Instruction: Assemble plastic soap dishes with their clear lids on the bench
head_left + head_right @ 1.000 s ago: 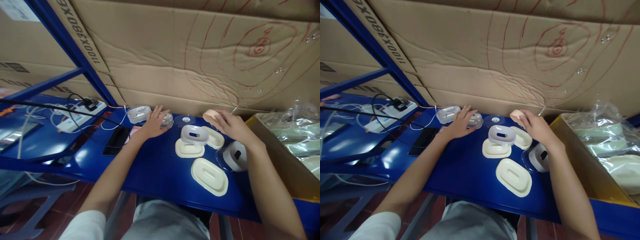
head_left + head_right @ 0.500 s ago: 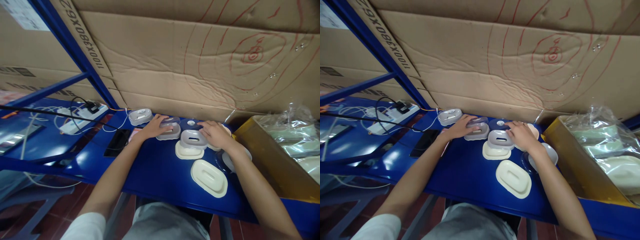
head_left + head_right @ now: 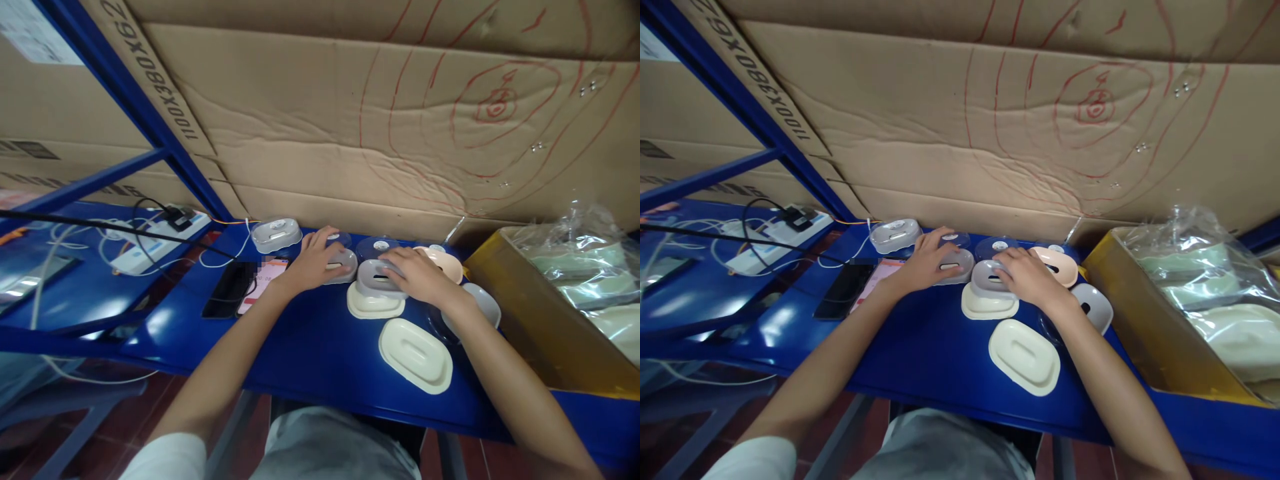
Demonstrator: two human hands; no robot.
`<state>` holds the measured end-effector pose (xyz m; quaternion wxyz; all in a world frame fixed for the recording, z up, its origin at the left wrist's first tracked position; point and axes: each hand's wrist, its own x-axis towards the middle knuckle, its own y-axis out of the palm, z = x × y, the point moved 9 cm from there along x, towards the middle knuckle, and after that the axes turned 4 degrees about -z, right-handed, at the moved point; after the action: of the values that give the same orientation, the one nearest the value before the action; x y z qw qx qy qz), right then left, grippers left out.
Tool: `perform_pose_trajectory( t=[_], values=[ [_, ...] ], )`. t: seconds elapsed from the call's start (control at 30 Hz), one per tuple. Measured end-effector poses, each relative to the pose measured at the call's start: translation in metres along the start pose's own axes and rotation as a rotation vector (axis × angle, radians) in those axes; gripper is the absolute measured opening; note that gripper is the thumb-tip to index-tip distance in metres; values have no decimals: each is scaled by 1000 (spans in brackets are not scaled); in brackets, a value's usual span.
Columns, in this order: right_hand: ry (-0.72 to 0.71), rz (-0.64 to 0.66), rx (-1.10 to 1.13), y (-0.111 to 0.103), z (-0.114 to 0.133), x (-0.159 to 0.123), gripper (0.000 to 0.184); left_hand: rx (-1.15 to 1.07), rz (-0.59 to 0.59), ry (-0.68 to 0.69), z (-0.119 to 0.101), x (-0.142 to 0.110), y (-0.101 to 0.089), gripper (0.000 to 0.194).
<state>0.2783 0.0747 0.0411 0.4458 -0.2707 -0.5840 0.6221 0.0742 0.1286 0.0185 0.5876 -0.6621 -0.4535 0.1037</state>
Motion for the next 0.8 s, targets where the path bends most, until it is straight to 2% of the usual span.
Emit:
perform_pose_trajectory(
  t=[0.1,0.23,0.43,0.63,0.73,0.8],
  values=[
    [-12,12,10,3,0,0,40,22,59,31,-8,-13,2,40],
    [-28,29,23,10,2,0,42,1,102,16,-4,-23,8,28],
    [-46,29,36,10,14,0,42,-92,27,-39,2,-15,4,29],
    [-84,-88,68,-3,30,0,48,-135,-89,-62,-10,-6,2,39],
    [-104,-118,62,-7,33,-1,46,-110,-95,-44,-14,0,0,39],
    [-106,-121,50,-9,34,-1,45,-86,-86,-45,-8,3,-5,40]
  ],
)
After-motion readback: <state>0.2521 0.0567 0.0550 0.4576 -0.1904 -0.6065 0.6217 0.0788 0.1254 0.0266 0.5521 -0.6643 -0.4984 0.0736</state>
